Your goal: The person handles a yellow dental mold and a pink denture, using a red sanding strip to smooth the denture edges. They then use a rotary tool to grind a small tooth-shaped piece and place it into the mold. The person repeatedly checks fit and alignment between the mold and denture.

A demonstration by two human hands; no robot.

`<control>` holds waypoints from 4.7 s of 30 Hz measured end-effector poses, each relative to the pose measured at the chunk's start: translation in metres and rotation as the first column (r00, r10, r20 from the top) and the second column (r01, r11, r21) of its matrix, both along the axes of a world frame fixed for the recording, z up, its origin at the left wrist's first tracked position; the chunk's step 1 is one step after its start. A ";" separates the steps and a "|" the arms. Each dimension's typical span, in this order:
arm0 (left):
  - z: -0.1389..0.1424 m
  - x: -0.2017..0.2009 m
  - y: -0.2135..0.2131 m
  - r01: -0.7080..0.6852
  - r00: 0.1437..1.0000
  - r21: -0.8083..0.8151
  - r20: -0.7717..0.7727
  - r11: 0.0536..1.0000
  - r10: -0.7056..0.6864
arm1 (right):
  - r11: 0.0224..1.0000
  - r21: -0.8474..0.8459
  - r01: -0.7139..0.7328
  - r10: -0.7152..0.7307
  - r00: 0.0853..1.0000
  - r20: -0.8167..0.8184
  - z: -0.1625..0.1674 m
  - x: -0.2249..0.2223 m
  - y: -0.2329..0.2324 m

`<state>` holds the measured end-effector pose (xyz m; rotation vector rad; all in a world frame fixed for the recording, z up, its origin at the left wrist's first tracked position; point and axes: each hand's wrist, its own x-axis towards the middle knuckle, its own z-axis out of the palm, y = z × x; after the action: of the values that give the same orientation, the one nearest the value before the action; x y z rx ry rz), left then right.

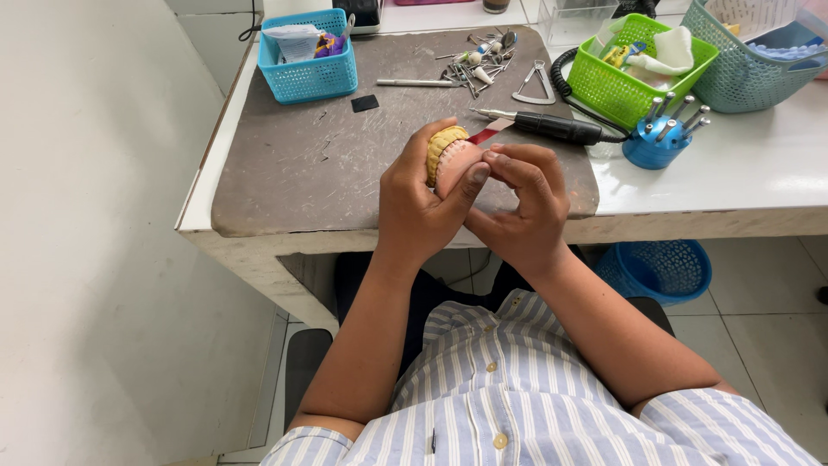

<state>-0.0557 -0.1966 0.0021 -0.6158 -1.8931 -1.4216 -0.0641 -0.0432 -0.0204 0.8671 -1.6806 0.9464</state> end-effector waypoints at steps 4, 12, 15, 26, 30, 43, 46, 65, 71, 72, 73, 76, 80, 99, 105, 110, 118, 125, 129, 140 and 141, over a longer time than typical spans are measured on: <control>0.003 0.002 0.001 -0.001 1.000 -0.018 -0.016 1.000 0.001 | 1.000 -0.005 0.031 -0.031 0.999 -0.034 -0.002 -0.001 0.000; 0.002 0.001 0.002 0.004 1.000 -0.044 -0.002 0.999 -0.004 | 0.999 -0.001 0.054 -0.054 0.997 -0.058 -0.006 -0.003 0.003; -0.003 -0.003 -0.001 0.041 0.999 -0.023 0.021 0.999 -0.040 | 1.000 -0.006 0.027 -0.028 0.998 -0.057 -0.011 -0.004 0.005; -0.023 -0.010 -0.032 0.529 0.848 0.226 -0.121 0.818 -0.515 | 0.775 -0.236 -0.586 0.631 0.743 0.224 0.007 0.000 0.022; -0.028 -0.006 -0.033 0.674 0.735 0.244 -0.116 0.698 -0.669 | 0.874 -0.062 -0.482 0.480 0.836 0.266 0.021 0.016 0.019; -0.013 0.033 -0.017 0.619 0.758 0.039 -0.289 0.784 -0.584 | 0.929 0.034 -0.368 0.353 0.911 0.212 0.047 0.077 0.024; -0.009 0.036 -0.015 0.562 0.804 0.064 -0.274 0.825 -0.527 | 0.914 -0.007 -0.406 0.391 0.875 0.287 0.051 0.076 0.021; -0.012 0.030 0.021 0.315 0.944 0.426 -0.050 0.848 -0.326 | 0.999 0.019 -0.031 0.031 1.000 -0.003 0.022 0.042 0.009; -0.011 0.032 0.021 0.115 0.993 0.316 -0.003 0.942 -0.120 | 0.974 -0.098 -0.205 0.215 0.970 0.110 0.017 0.039 0.007; -0.010 0.032 0.021 0.110 0.993 0.314 0.004 0.943 -0.117 | 0.976 -0.092 -0.199 0.208 0.973 0.101 0.017 0.038 0.007; -0.010 0.032 0.021 0.132 0.991 0.322 -0.016 0.938 -0.134 | 0.977 -0.087 -0.195 0.203 0.975 0.093 0.016 0.037 0.008; -0.009 0.034 0.020 0.151 0.988 0.313 -0.063 0.938 -0.138 | 0.976 -0.042 -0.213 0.214 0.976 0.026 0.016 0.030 0.009; -0.008 0.037 0.018 0.115 0.993 0.292 -0.026 0.950 -0.112 | 0.976 -0.025 -0.215 0.215 0.977 0.001 0.017 0.027 0.012; -0.015 -0.011 0.003 0.057 0.990 0.396 0.093 0.916 -0.102 | 0.855 -0.272 -0.442 0.519 0.753 0.405 0.014 -0.017 0.004; -0.004 -0.021 -0.023 0.129 0.920 0.740 0.159 0.660 -0.358 | 0.999 0.020 -0.037 0.023 0.885 0.465 0.034 -0.033 0.012; -0.003 -0.023 -0.026 0.149 0.893 0.750 0.179 0.644 -0.414 | 0.938 0.291 0.187 -0.298 0.866 0.403 0.031 -0.039 0.004; -0.005 -0.025 -0.022 0.147 0.910 0.613 0.224 0.776 -0.349 | 0.989 0.113 0.099 -0.124 0.963 0.240 0.030 -0.036 0.005; -0.004 -0.014 -0.011 0.172 0.945 0.322 0.213 0.931 -0.248 | 0.996 0.026 -0.089 0.079 0.961 0.265 0.037 -0.034 0.004; -0.004 -0.011 -0.007 0.178 0.958 0.288 0.166 0.941 -0.233 | 0.998 0.015 -0.065 0.058 0.949 0.309 0.032 -0.032 0.004; 0.006 0.003 -0.003 0.081 0.976 0.191 0.183 0.978 -0.117 | 0.977 -0.078 -0.201 0.214 0.877 0.430 0.030 -0.036 0.006; 0.007 0.006 -0.003 0.069 0.978 0.175 0.184 0.982 -0.101 | 0.977 -0.069 -0.204 0.213 0.874 0.437 0.030 -0.035 0.007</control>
<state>-0.0501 -0.1999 0.0091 -0.4988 -1.8861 -1.7301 -0.0991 -0.0366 0.0097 0.8756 -1.9811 1.3905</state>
